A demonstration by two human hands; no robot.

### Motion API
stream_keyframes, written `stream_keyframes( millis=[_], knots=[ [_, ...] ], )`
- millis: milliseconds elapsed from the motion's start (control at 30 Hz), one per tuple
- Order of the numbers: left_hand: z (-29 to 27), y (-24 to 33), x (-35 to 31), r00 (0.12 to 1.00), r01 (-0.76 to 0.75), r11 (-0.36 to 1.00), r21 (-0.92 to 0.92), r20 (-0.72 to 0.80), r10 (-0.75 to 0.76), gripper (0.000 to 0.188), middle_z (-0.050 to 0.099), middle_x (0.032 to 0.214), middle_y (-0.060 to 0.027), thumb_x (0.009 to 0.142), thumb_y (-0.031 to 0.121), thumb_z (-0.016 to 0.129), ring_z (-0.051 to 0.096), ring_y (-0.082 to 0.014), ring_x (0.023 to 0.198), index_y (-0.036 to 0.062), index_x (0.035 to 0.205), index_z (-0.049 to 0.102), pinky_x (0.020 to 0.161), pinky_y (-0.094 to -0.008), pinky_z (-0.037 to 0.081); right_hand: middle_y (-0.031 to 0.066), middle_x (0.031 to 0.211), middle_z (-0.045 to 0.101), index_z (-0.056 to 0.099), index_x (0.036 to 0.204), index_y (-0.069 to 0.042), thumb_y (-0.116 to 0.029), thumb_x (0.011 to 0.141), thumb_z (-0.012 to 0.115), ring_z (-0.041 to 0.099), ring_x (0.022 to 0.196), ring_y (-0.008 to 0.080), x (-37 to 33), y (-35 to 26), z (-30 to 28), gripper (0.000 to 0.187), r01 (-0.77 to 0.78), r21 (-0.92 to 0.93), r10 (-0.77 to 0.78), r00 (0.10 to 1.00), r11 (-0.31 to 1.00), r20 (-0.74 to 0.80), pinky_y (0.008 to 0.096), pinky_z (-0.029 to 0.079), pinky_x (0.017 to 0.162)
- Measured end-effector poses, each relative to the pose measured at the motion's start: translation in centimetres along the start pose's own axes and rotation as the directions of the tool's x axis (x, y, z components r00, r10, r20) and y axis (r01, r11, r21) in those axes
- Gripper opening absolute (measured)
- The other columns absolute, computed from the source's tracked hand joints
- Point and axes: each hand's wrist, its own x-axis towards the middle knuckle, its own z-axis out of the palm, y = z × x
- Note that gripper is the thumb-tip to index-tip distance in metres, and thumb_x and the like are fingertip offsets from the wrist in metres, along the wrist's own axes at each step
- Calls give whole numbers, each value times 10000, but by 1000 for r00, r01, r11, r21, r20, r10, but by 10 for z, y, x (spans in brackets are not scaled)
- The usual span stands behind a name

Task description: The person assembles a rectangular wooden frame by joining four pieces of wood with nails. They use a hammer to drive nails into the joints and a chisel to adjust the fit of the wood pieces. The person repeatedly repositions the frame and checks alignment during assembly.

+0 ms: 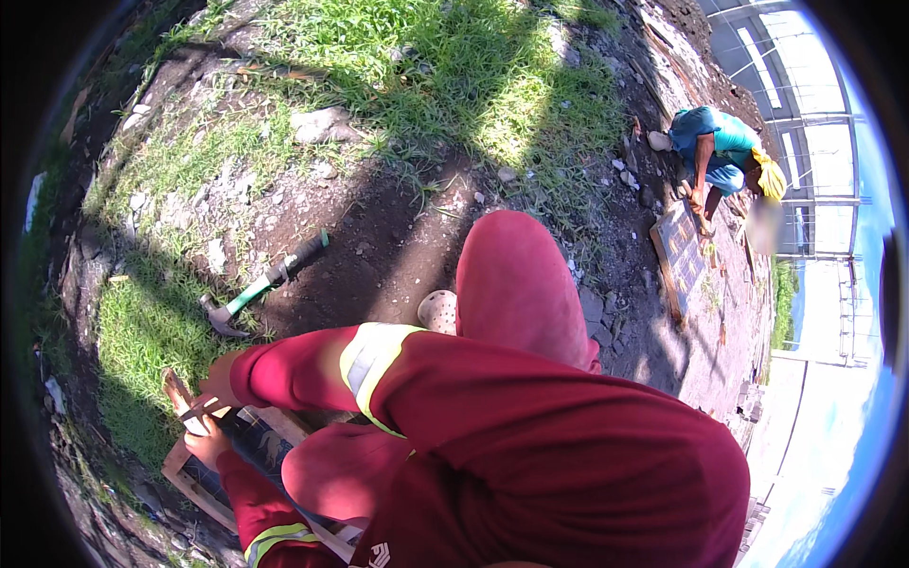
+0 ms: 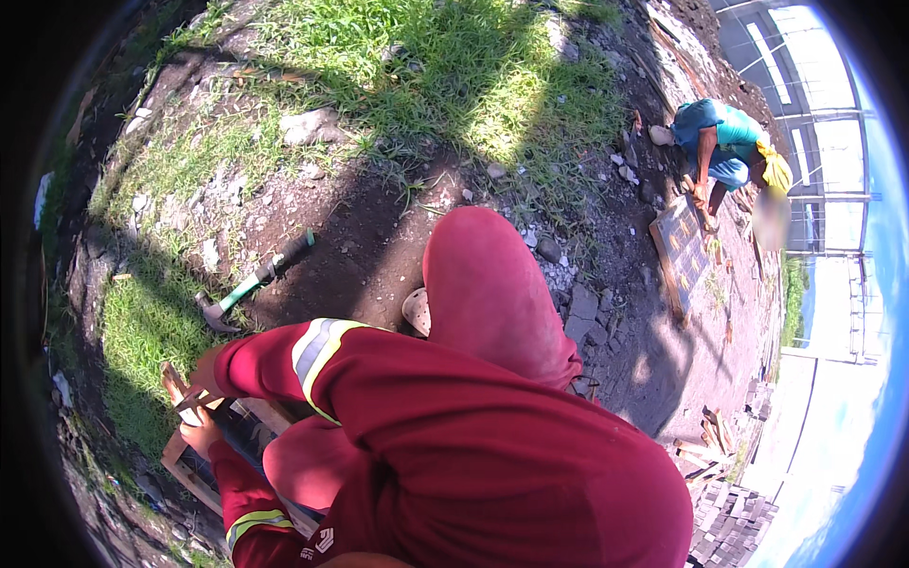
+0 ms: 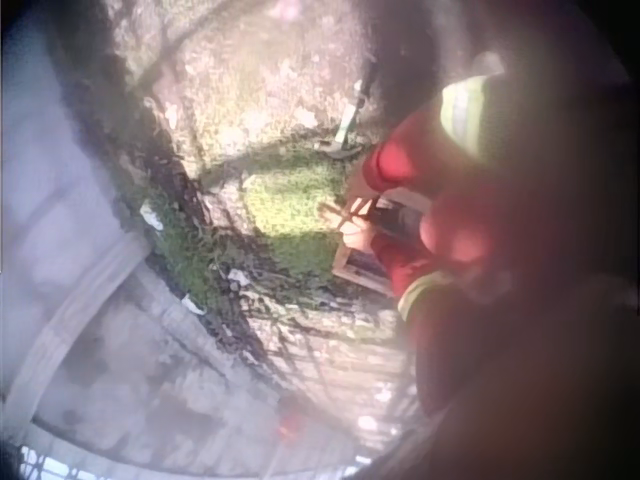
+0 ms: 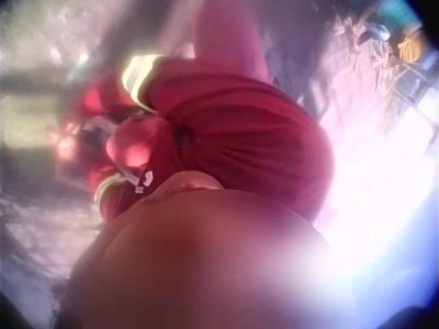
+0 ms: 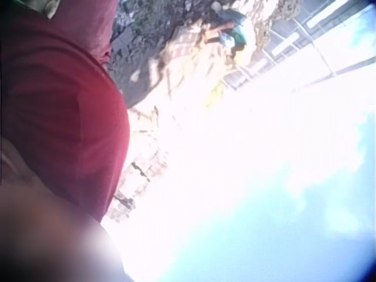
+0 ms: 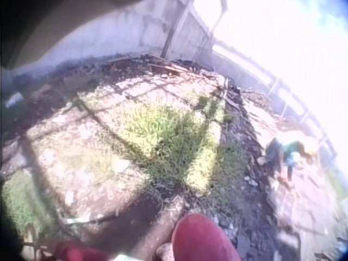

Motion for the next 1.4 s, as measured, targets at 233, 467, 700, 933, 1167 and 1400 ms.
stream_keyframes(
  millis=[233, 467, 700, 933, 1167, 1400],
  knots=[
    [-20, 28, -24, 997, 47, 997, -63, -50, -50, 533, 570, 1072, -184, 749, 397, 765, 573, -393, 1015, 44, 1101, 575, 858, -465, 493, 246, 836, 664, 503, 1105, -37, -120, 871, 507, 656, 816, 435, 3, 11, 10, 248, 118, -49, -118, 993, 992, 1, 523, 509, 722],
    [-34, 41, -36, 995, -18, 998, -54, -97, 13, 512, 570, 1015, -119, 749, 432, 742, 614, -329, 917, 79, 1088, 592, 783, -436, 528, 263, 777, 637, 454, 1135, -87, -196, 915, 545, 617, 750, 482, -71, 5, -67, 262, 82, -248, -61, 994, 965, 91, 572, 477, 647],
    [-50, 45, -36, 994, -99, 995, -27, -39, 98, 271, 615, 971, -18, 830, 381, 641, 551, -264, 974, 190, 1022, 643, 810, -416, 518, 276, 784, 636, 467, 1146, -91, -204, 901, 573, 615, 752, 487, -1, -17, -14, 290, 59, -317, -48, 998, 947, 43, 576, 482, 654],
    [-32, 38, -32, 999, -34, 996, -83, -11, 33, 297, 616, 958, -42, 827, 389, 644, 561, -267, 968, 168, 1024, 657, 788, -424, 521, 271, 842, 646, 496, 1211, -87, -149, 901, 571, 629, 821, 470, -84, 16, -73, 325, 43, -291, -23, 997, 956, 74, 534, 506, 703],
    [-35, 41, -31, 1000, -3, 998, -60, 5, 3, 327, 611, 1003, -73, 838, 380, 640, 566, -284, 956, 144, 1065, 645, 809, -418, 521, 284, 786, 632, 529, 1108, -55, -202, 905, 587, 611, 761, 492, -44, 32, -94, 258, 16, -349, -66, 989, 937, -133, 541, 485, 626],
    [-34, 40, -31, 1000, -11, 995, -102, -27, 8, 282, 621, 936, -66, 819, 361, 645, 566, -284, 975, 136, 989, 654, 809, -429, 519, 273, 803, 626, 518, 1144, -61, -138, 893, 586, 613, 785, 473, -102, 51, -95, 271, 135, -310, -100, 987, 941, 126, 523, 492, 639]
  ],
)
